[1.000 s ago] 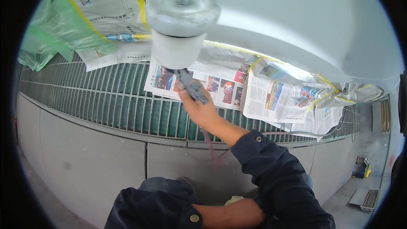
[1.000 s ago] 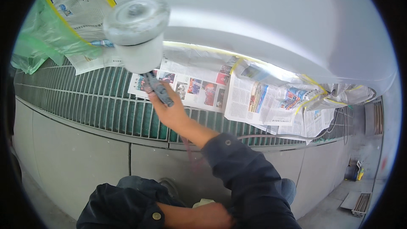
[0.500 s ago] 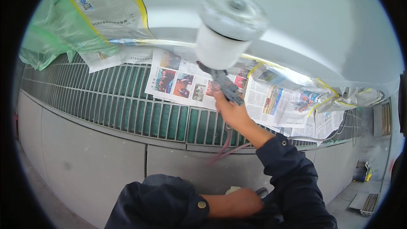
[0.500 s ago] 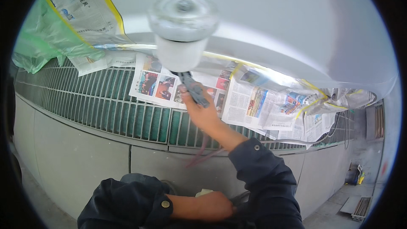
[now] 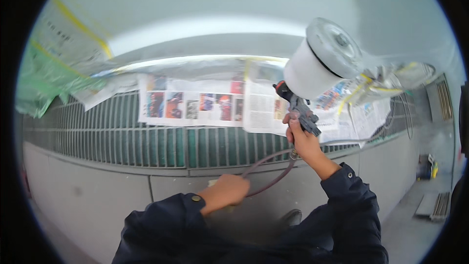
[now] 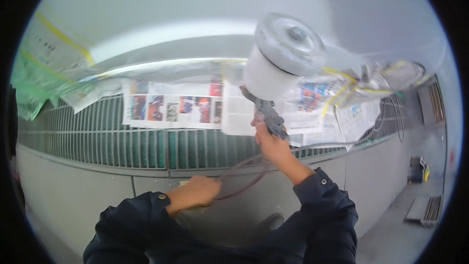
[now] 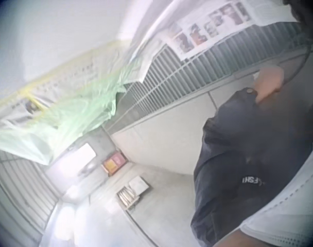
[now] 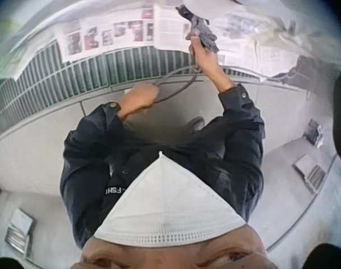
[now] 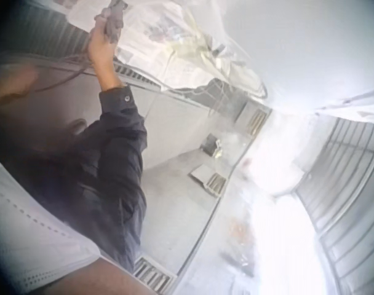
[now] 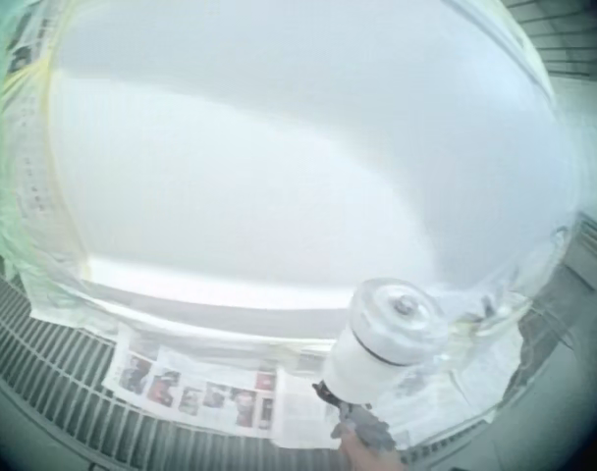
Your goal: The person prepares a paint sprayer, wipes the car hood with a cloth, and then applies white paint to the hood using the sprayer. The hood is masked with tape and covered with newspaper to protect surrounding areas.
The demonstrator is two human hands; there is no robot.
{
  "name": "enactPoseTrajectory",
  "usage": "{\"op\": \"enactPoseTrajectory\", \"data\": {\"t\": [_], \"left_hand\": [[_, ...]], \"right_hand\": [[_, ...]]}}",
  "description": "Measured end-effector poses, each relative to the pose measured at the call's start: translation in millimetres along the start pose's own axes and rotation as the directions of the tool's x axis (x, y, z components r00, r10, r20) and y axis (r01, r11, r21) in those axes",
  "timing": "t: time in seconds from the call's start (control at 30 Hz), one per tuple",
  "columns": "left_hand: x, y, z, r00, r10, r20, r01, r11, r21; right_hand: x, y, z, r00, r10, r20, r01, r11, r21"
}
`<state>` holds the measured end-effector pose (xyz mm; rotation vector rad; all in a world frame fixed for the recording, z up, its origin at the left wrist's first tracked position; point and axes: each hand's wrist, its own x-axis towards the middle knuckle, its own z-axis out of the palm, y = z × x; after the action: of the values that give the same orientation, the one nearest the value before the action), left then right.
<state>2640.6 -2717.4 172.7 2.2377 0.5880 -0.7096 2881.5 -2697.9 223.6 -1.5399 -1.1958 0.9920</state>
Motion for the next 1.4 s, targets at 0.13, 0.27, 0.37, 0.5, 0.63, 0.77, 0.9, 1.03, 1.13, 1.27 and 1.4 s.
{"op": "enactPoseTrajectory", "data": {"t": [0.13,0.27,0.37,0.5,0.63,0.77,0.9,1.03,1.13,1.27,1.4], "left_hand": [[46,-6,45,0.981,-0.042,0.189,0.055,0.997,-0.062],[74,-9,82,0.972,-0.061,0.226,0.095,0.985,-0.146],[78,0,95,0.994,0.025,0.110,-0.006,0.985,-0.170],[95,21,82,0.996,-0.043,0.074,0.042,0.999,0.024],[119,26,74,0.991,-0.036,-0.126,0.059,0.982,0.180],[134,17,63,0.947,0.168,-0.272,-0.107,0.968,0.226],[141,22,43,0.886,0.339,-0.316,-0.288,0.937,0.199],[105,43,-13,0.950,0.222,-0.221,-0.215,0.975,0.054],[54,42,-39,0.962,0.200,-0.185,-0.190,0.979,0.068],[-20,16,-54,0.943,0.158,-0.292,-0.168,0.986,-0.008],[-102,-21,-30,0.928,0.048,-0.369,-0.087,0.992,-0.090]], "right_hand": [[-14,5,-52,0.995,0.025,-0.100,-0.016,0.995,0.093],[-30,16,-104,0.988,-0.003,-0.151,0.024,0.990,0.136],[-41,23,-139,0.976,-0.006,-0.216,0.040,0.988,0.152],[-53,35,-182,0.943,0.027,-0.332,0.029,0.986,0.162],[-61,48,-229,0.888,0.013,-0.460,0.058,0.988,0.140],[-70,66,-277,0.832,-0.018,-0.555,0.098,0.989,0.114],[-72,79,-313,0.689,-0.052,-0.723,0.078,0.997,0.002],[-62,79,-315,0.539,-0.203,-0.818,0.119,0.979,-0.164],[-62,55,-285,0.636,-0.158,-0.756,0.164,0.984,-0.068],[-71,25,-223,0.805,-0.063,-0.590,0.112,0.993,0.046],[-70,-1,-136,0.929,-0.022,-0.368,0.051,0.996,0.069]]}}
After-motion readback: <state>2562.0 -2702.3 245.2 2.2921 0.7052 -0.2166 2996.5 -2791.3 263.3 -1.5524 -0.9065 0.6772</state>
